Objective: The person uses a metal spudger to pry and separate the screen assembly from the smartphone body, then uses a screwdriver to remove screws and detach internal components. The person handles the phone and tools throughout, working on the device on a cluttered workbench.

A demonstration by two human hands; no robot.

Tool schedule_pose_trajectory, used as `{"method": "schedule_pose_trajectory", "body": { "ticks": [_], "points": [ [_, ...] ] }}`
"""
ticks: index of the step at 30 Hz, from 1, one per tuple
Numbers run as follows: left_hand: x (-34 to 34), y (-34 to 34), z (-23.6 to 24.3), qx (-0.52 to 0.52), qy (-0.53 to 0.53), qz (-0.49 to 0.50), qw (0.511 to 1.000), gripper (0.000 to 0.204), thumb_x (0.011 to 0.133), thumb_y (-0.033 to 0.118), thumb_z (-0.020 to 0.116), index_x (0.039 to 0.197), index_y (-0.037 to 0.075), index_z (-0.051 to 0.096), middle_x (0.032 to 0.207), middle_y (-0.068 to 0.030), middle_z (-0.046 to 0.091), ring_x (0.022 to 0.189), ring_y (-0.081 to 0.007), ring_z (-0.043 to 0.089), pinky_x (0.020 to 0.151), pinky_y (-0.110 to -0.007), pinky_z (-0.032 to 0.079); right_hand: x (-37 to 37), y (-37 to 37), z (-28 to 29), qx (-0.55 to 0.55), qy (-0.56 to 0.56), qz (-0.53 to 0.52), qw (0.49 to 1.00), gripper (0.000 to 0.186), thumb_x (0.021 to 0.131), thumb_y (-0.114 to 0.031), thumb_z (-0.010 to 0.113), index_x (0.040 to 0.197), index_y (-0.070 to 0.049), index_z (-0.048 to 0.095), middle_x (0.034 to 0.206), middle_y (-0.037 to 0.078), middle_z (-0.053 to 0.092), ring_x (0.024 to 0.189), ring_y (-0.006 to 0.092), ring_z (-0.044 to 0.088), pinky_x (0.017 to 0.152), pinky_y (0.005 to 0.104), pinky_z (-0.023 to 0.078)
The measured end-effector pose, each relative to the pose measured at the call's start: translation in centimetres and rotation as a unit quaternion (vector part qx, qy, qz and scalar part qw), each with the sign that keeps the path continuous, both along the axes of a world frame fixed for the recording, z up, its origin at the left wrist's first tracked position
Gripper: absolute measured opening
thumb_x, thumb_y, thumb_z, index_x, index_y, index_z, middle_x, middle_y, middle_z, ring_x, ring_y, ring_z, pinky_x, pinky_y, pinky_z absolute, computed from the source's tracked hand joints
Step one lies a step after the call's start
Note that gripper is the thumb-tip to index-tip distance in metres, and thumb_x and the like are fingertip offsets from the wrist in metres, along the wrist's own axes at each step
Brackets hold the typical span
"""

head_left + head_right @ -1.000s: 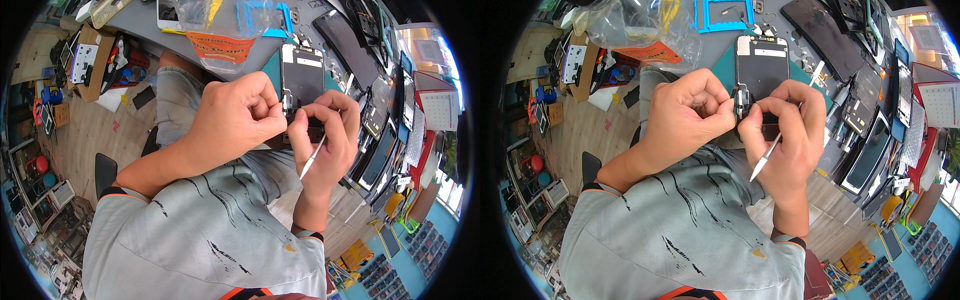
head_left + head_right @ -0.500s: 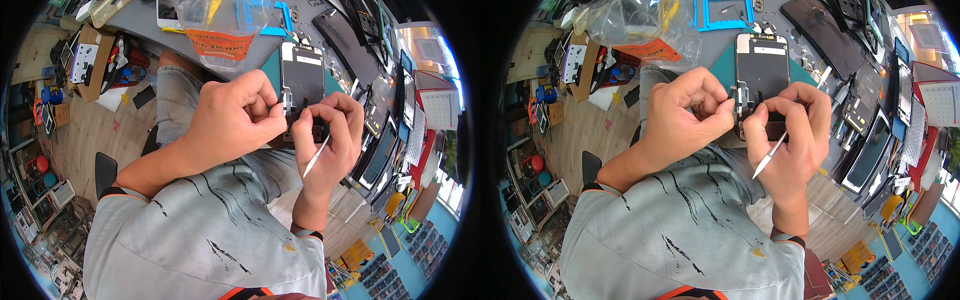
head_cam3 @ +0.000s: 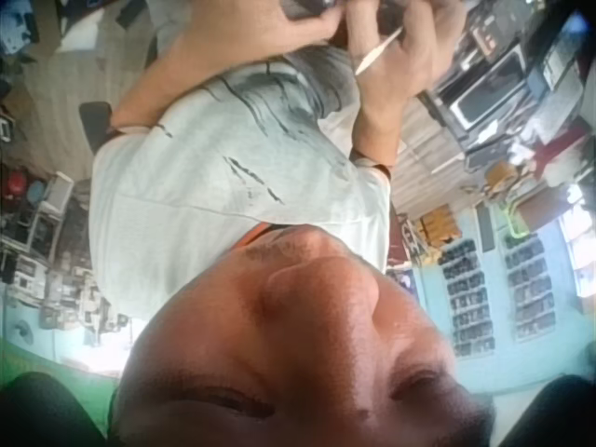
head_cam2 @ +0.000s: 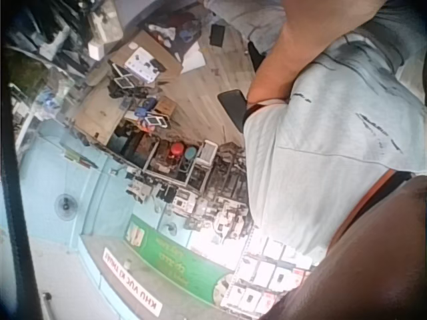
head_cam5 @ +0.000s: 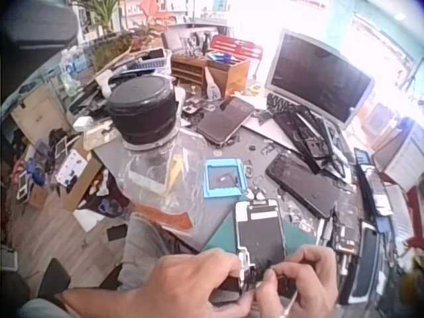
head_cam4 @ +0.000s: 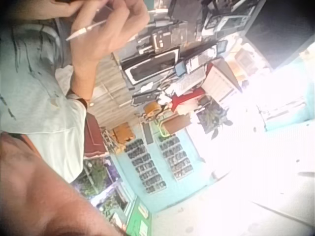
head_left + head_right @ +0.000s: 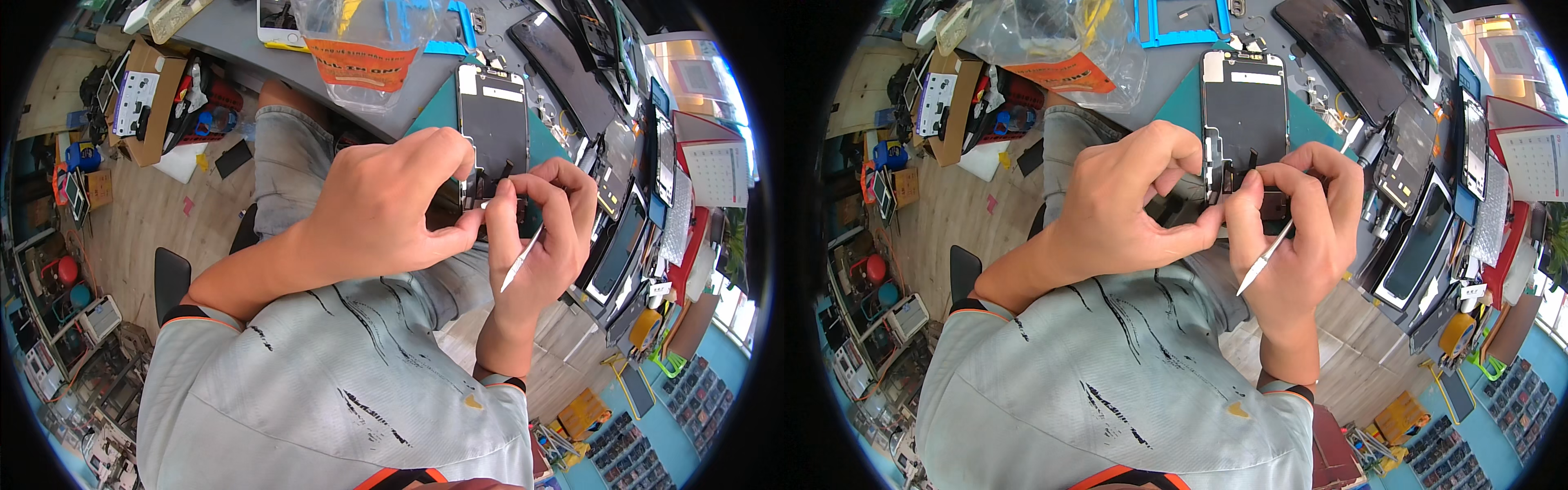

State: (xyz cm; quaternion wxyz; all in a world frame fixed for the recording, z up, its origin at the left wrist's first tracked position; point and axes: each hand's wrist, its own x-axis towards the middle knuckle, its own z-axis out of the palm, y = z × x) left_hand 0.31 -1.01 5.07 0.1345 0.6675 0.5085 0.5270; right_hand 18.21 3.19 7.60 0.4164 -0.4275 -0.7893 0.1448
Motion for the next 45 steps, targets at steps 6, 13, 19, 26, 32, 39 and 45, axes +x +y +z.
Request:
{"method": "schedule_pose_trajectory", "body": {
  "ticks": [6, 13, 19, 26, 32, 39, 45],
  "points": [
    [-0.1, -0.4, 0.5, -0.045, 0.006, 0.018, 0.999, 0.040, 0.071, 0.004, 0.089, 0.101, 0.008, 0.063, 0.072, 0.0007, 0.056, 0.055, -0.0109, 0.052, 0.048, -0.030, 0.040, 0.1, -0.1, -0.2, -0.011, 0.009, 0.004, 1.000, 0.012, 0.081, 0.005, 0.081, 0.090, 0.003, 0.073, 0.104, 0.012, 0.062, 0.079, 0.0151, 0.064, 0.063, 0.0269, 0.053],
    [0.2, -0.1, -0.2, -0.009, 0.007, 0.019, 1.000, 0.027, 0.072, 0.000, 0.084, 0.090, 0.008, 0.066, 0.072, -0.0005, 0.058, 0.053, -0.0127, 0.050, 0.047, -0.031, 0.038, -0.1, -0.1, 0.0, -0.022, 0.014, 0.007, 1.000, 0.011, 0.082, 0.005, 0.081, 0.090, 0.002, 0.074, 0.104, 0.011, 0.062, 0.076, 0.0128, 0.065, 0.062, 0.0256, 0.055],
    [0.5, 0.1, -0.2, -0.007, 0.002, 0.021, 1.000, 0.025, 0.071, -0.002, 0.083, 0.088, 0.008, 0.067, 0.071, -0.0002, 0.056, 0.053, -0.0117, 0.048, 0.046, -0.029, 0.036, 0.6, -0.1, 0.6, -0.010, 0.024, 0.015, 1.000, 0.018, 0.085, 0.006, 0.080, 0.102, 0.002, 0.074, 0.114, 0.016, 0.067, 0.091, 0.0188, 0.070, 0.073, 0.0302, 0.058],
    [0.3, 0.1, -0.3, -0.007, -0.014, 0.000, 1.000, 0.028, 0.072, -0.004, 0.083, 0.093, 0.005, 0.068, 0.070, -0.0003, 0.054, 0.053, -0.0099, 0.045, 0.046, -0.028, 0.031, 5.8, -0.5, 1.1, 0.037, 0.146, 0.005, 0.989, 0.042, 0.117, -0.023, 0.054, 0.141, 0.010, 0.063, 0.142, 0.032, 0.062, 0.114, 0.0341, 0.076, 0.090, 0.0394, 0.065],
    [0.0, 0.1, -0.4, 0.002, -0.007, -0.017, 1.000, 0.032, 0.072, -0.002, 0.084, 0.101, 0.005, 0.072, 0.070, -0.0003, 0.054, 0.054, -0.0106, 0.046, 0.047, -0.028, 0.032, 9.5, -1.0, -0.5, 0.098, 0.094, 0.001, 0.991, 0.039, 0.115, -0.021, 0.058, 0.132, 0.011, 0.070, 0.127, 0.024, 0.062, 0.091, 0.0255, 0.071, 0.081, 0.0350, 0.058],
    [-0.4, 0.0, -0.7, 0.012, 0.027, -0.036, 0.999, 0.044, 0.070, 0.001, 0.087, 0.113, 0.004, 0.078, 0.074, -0.0014, 0.059, 0.056, -0.0128, 0.050, 0.050, -0.028, 0.038, 7.5, -0.8, -1.2, 0.078, 0.017, 0.004, 0.997, 0.026, 0.097, 0.009, 0.069, 0.123, 0.008, 0.074, 0.107, 0.022, 0.075, 0.090, 0.0282, 0.071, 0.083, 0.0338, 0.057],
    [-0.9, -0.5, -0.6, 0.045, 0.052, -0.047, 0.997, 0.049, 0.071, 0.004, 0.087, 0.119, 0.003, 0.076, 0.086, -0.0048, 0.065, 0.060, -0.0160, 0.054, 0.053, -0.031, 0.044, 7.6, -1.1, -1.4, 0.069, -0.017, 0.006, 0.997, 0.026, 0.094, 0.006, 0.071, 0.119, 0.008, 0.076, 0.106, 0.023, 0.076, 0.094, 0.0322, 0.071, 0.084, 0.0394, 0.057]
  ]
}}
